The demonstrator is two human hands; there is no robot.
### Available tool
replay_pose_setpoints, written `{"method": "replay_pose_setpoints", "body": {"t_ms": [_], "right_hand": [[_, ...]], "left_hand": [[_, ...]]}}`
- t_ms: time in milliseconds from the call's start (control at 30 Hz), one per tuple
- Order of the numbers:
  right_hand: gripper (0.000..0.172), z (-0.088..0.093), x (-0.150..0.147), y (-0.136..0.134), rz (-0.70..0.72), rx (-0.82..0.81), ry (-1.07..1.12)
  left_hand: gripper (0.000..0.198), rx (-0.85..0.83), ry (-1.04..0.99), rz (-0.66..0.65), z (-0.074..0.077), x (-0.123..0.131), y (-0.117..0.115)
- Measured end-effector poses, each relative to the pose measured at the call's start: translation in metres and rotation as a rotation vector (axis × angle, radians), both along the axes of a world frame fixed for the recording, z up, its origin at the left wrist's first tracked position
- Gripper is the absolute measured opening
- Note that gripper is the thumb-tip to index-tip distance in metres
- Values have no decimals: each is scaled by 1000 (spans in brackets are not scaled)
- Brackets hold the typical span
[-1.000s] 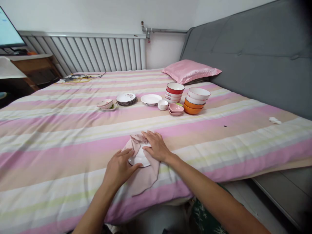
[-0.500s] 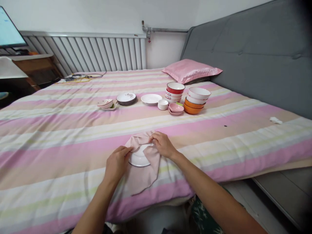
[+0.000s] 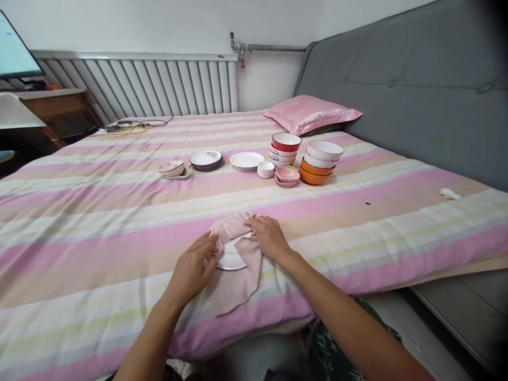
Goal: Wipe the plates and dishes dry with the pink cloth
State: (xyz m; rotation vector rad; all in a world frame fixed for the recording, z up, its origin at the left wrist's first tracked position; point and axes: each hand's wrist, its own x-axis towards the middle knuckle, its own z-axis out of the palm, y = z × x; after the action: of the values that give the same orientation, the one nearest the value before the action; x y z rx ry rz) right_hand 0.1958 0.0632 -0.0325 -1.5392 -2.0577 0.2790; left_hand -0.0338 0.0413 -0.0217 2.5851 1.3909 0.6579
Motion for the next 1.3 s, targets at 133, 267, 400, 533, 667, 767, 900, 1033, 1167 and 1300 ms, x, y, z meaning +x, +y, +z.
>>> {"method": "replay_pose_setpoints", "body": {"t_ms": [133, 267, 400, 533, 667, 767, 900, 1033, 1167, 1300], "right_hand": [[26, 9, -8, -20, 147, 135, 96], [36, 8, -26, -54, 678, 80, 71], [46, -4, -41, -75, 659, 76, -142], [9, -8, -42, -71, 583, 48, -86], [13, 1, -33, -60, 408, 73, 141], [15, 9, -27, -49, 173, 70, 218], [14, 6, -33, -33, -77, -60, 120], [16, -4, -46, -25, -208, -118, 57], [17, -9, -49, -19, -289, -159, 123], [8, -13, -39, -13, -268, -188, 380]], "left_hand": [[26, -49, 100, -42, -6, 1, 1], [27, -62, 45, -82, -4, -1, 1], [17, -87, -40, -101, -2, -2, 2], [13, -125, -116, -85, 1, -2, 3], [11, -141, -219, 81, 3, -7, 5], [15, -135, -275, 271, 2, -16, 8], [12, -111, -270, 478, 3, -25, 11], [12, -40, -231, 632, 9, -16, 2], [16, 262, -109, 285, 4, 21, -24], [30, 216, 48, -82, -19, 57, -50]]}}
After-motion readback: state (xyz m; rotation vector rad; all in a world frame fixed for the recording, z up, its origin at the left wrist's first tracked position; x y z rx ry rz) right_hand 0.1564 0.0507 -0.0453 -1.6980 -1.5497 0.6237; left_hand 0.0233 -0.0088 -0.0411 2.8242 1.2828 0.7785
